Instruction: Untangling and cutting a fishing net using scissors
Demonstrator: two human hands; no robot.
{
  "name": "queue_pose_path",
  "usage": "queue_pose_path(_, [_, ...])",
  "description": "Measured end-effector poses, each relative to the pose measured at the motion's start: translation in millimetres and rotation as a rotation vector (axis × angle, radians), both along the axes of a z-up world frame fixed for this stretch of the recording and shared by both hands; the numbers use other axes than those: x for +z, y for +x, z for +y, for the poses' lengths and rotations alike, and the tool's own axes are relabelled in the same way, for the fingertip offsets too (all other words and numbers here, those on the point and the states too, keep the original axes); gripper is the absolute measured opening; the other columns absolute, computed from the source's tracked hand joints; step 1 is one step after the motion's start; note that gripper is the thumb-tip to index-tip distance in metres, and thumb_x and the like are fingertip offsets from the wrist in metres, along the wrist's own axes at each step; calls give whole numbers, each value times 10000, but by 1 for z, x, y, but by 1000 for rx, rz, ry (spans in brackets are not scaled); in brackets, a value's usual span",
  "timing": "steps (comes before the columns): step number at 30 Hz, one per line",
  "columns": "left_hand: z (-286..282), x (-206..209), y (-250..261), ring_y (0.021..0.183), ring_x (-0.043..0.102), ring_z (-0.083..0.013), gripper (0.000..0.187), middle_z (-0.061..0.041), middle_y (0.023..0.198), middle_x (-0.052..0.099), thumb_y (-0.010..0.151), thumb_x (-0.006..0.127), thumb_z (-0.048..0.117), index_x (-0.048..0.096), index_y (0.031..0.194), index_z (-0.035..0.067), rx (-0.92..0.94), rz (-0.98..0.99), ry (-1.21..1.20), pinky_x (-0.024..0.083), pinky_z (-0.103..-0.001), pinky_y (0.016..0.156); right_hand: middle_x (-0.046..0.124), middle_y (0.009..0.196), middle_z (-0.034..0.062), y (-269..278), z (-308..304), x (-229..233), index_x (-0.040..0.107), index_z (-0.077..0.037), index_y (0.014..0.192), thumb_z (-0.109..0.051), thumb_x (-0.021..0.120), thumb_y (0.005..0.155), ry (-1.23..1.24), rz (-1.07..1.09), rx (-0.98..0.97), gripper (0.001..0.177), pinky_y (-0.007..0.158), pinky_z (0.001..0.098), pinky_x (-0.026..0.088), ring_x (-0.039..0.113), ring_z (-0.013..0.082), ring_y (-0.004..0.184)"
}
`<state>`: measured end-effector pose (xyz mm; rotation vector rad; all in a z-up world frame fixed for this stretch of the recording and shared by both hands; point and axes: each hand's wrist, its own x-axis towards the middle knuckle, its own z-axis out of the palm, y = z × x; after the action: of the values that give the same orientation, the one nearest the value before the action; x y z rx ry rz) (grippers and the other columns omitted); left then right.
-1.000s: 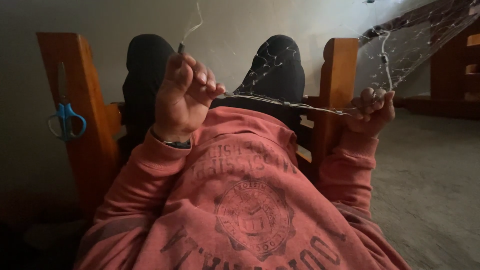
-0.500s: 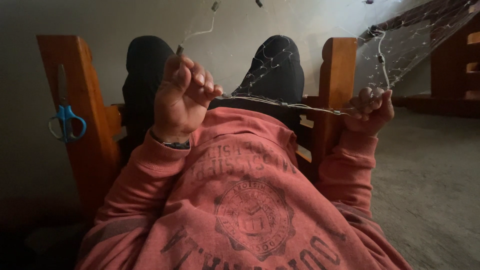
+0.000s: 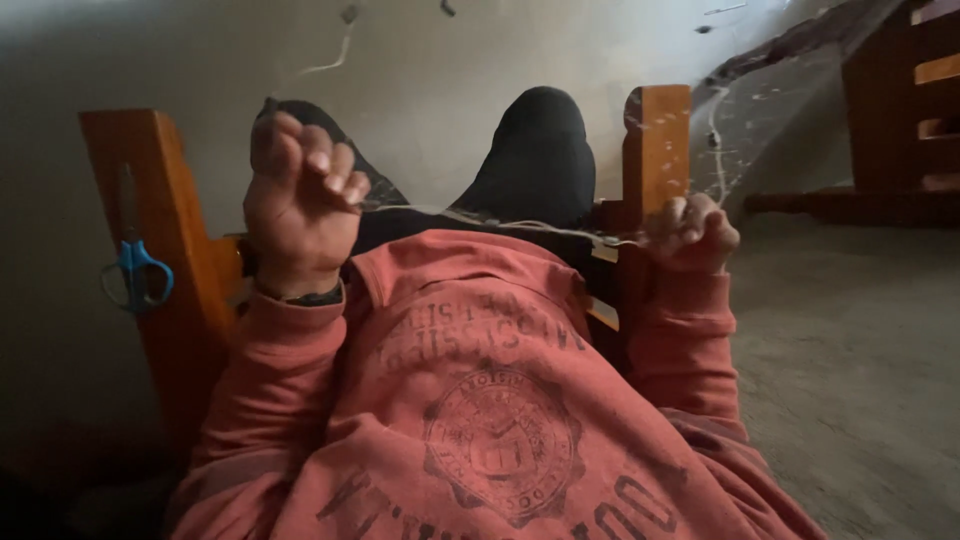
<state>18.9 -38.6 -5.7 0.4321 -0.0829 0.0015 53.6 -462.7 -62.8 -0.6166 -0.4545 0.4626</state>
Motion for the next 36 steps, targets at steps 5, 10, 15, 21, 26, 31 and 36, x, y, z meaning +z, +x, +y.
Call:
queue_pose_path(5, [5, 3, 0, 671, 464, -105, 148, -1, 764, 463, 958, 417, 200, 520, 1063, 182, 56, 9, 61, 438, -239, 637, 430, 649, 62, -2, 24, 19, 542, -98, 728, -301, 455, 904, -1, -96, 14, 283, 663, 336, 415, 466, 177, 568])
queue_pose_path(10, [8, 0, 2, 650, 460, -107, 163, -4, 752, 462, 962, 399, 205, 522, 1067, 179, 66, -2, 68, 431, -235, 611, 469, 722, 125, -2, 14, 3, 554, -58, 764, -288, 491, 879, 57, -25, 46, 265, 644, 398, 397, 514, 272, 634])
queue_pose_path(15, [12, 0, 1, 650, 450, -105, 162, 0, 757, 463, 957, 414, 221, 534, 1063, 192, 73, 39, 105, 427, -226, 612, 495, 710, 141, -1, 22, 8, 580, -56, 791, -290, 499, 876, 54, -48, 52, 261, 658, 409, 416, 525, 285, 631])
queue_pose_path(21, [13, 0, 0, 652, 446, -99, 139, 11, 752, 456, 957, 431, 229, 520, 1058, 194, 119, 118, 211, 419, -221, 612, 543, 749, 169, -2, 17, 1, 610, -35, 813, -288, 513, 865, 66, -27, 56, 276, 735, 455, 426, 559, 315, 677])
queue_pose_path(26, [13, -2, 0, 639, 439, -103, 132, 11, 737, 446, 950, 443, 239, 513, 1052, 195, 140, 125, 228, 416, -225, 608, 571, 772, 166, 0, 21, 6, 626, -43, 844, -292, 503, 868, 73, -49, 65, 278, 739, 451, 428, 576, 307, 686])
queue_pose_path(31, [14, -5, -1, 631, 439, -89, 133, 19, 731, 443, 950, 441, 246, 519, 1051, 208, 146, 128, 239, 416, -210, 608, 576, 769, 180, -1, 17, 0, 630, -32, 820, -292, 525, 851, 70, -1, 54, 283, 741, 471, 441, 579, 323, 682])
queue_pose_path(36, [13, -1, 0, 619, 439, -87, 118, 18, 718, 445, 944, 452, 243, 522, 1032, 208, 151, 143, 238, 417, -216, 599, 581, 770, 180, -2, 19, 2, 632, -39, 828, -293, 518, 851, 66, -2, 45, 279, 733, 463, 441, 584, 322, 686])
